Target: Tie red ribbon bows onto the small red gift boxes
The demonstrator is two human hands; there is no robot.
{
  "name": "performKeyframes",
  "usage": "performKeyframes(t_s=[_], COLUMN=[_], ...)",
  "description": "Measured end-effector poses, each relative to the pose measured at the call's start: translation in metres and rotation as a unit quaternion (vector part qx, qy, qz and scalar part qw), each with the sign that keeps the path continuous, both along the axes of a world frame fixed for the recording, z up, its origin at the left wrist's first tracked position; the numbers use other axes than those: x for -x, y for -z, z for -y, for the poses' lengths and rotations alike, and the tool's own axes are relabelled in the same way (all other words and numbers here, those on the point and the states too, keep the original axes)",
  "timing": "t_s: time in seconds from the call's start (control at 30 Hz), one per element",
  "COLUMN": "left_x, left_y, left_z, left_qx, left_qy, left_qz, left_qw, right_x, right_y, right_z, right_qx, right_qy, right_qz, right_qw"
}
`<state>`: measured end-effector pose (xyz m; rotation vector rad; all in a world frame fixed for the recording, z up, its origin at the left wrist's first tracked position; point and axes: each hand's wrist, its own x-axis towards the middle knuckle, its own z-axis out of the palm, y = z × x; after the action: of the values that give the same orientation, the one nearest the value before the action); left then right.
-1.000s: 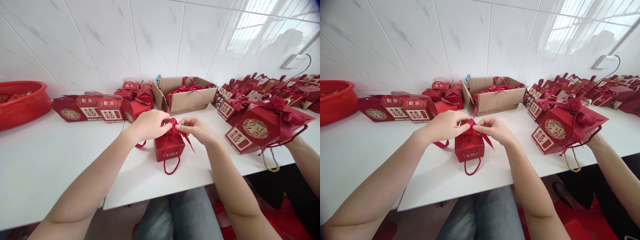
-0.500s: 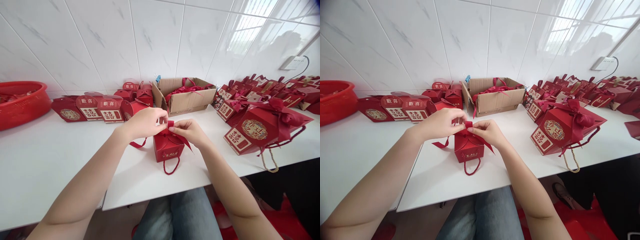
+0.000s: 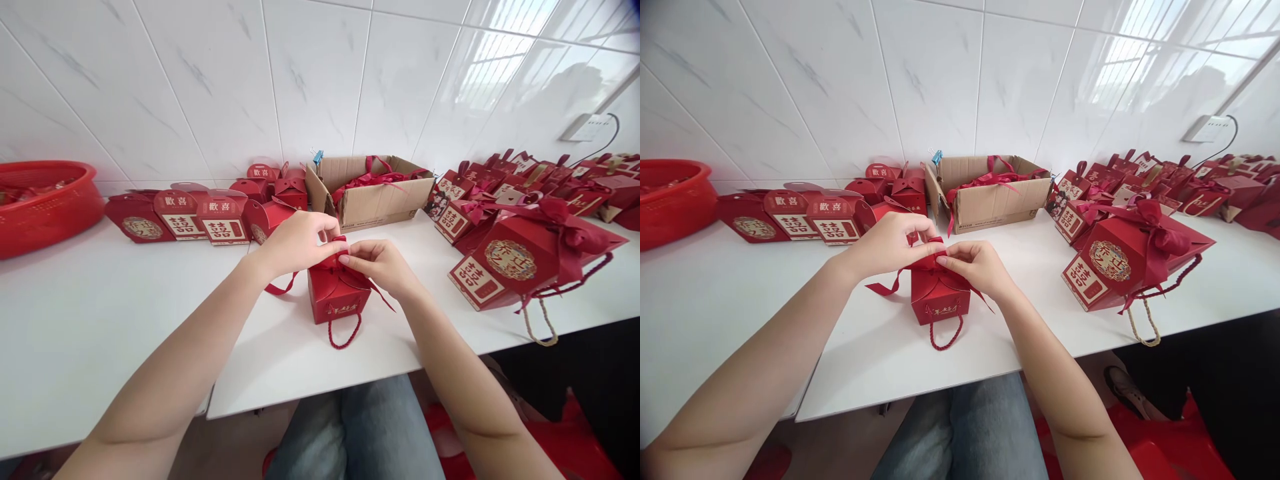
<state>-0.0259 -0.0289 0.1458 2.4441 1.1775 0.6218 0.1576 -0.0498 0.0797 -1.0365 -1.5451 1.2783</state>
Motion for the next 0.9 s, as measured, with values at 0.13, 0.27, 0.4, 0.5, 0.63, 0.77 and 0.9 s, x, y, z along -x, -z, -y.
performKeyframes(t_s=[0.13, 0.27, 0.4, 0.5, 0.63, 0.77, 0.9], left_x=[0.012, 0.02, 0.021, 0.021, 0.024, 0.026, 0.02], left_y=[-0.003, -0.001, 0.003, 0.005, 0.001, -0.008, -0.016], left_z=[-0.006, -0.012, -0.016, -0.017, -0.014, -0.004, 0.011], left_qx=[0.073, 0.112, 0.118, 0.11, 0.116, 0.116, 0.063], left_qy=[0.008, 0.043, 0.05, 0.049, 0.04, 0.037, 0.056], left_qz=[-0.082, -0.172, -0.174, -0.177, -0.181, -0.157, -0.108], left_qw=[0.994, 0.978, 0.976, 0.977, 0.976, 0.98, 0.991], right_x=[-0.002, -0.007, -0.013, -0.012, -0.003, 0.009, 0.015], right_y=[0.0, -0.001, -0.003, -0.004, -0.006, -0.007, -0.007], right_z=[0.001, 0.001, 0.001, 0.001, 0.006, 0.011, 0.013], right_qx=[0.008, 0.022, 0.021, 0.019, 0.026, 0.032, -0.012], right_qy=[-0.013, -0.066, -0.124, -0.122, -0.038, 0.045, 0.079], right_qz=[-0.018, -0.019, -0.005, 0.019, 0.051, 0.078, 0.101], right_qw=[1.0, 0.997, 0.992, 0.992, 0.998, 0.995, 0.992])
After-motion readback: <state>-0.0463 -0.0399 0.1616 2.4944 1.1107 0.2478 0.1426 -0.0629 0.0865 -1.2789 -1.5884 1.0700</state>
